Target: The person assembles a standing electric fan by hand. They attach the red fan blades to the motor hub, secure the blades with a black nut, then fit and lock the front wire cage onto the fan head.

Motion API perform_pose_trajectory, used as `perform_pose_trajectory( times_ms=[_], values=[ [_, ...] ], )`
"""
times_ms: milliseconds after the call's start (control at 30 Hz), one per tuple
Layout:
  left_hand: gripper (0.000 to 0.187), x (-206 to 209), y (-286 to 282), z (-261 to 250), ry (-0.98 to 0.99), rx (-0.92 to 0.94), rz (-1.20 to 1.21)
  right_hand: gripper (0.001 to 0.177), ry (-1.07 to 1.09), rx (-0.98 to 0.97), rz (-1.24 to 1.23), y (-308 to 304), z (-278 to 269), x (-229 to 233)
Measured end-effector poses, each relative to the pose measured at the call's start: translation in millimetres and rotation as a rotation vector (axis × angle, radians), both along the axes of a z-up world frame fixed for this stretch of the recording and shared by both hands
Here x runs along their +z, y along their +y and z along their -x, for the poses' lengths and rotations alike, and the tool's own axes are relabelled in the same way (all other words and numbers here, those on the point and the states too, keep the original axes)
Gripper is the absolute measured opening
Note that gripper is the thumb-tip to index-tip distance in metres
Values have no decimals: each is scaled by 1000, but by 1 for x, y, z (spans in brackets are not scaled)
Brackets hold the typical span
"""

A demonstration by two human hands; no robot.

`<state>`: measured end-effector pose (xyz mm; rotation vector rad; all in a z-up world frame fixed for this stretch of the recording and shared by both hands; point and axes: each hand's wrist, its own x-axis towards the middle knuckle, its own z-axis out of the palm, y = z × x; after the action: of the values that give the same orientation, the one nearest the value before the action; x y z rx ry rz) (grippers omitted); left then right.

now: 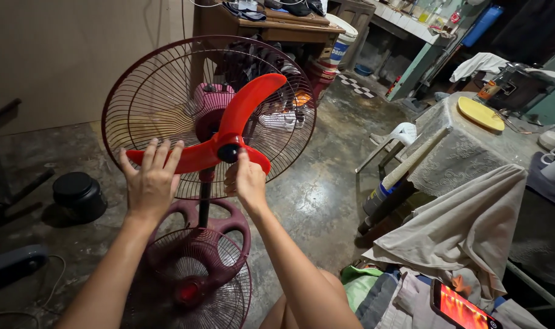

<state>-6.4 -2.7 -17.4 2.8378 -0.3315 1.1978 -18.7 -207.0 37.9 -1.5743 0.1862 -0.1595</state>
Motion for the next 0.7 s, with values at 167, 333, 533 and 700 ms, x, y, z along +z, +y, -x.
perform_pose_trajectory(
  times_ms=[167,333,533,700],
  values=[
    [80,3,-1,0,-3,-8,13,39,-184,-76,-78,-3,-5,-5],
    [80,2,-1,0,-3,5,3,40,-281,-72,56,-1,-10,-15],
    [79,1,0,-1,-6,2,5,56,8,-18,-158,-4,-12,-10],
    [78,1,-1,-1,2,-6,18,51,-260,-102,55,3,-7,-8]
  ],
)
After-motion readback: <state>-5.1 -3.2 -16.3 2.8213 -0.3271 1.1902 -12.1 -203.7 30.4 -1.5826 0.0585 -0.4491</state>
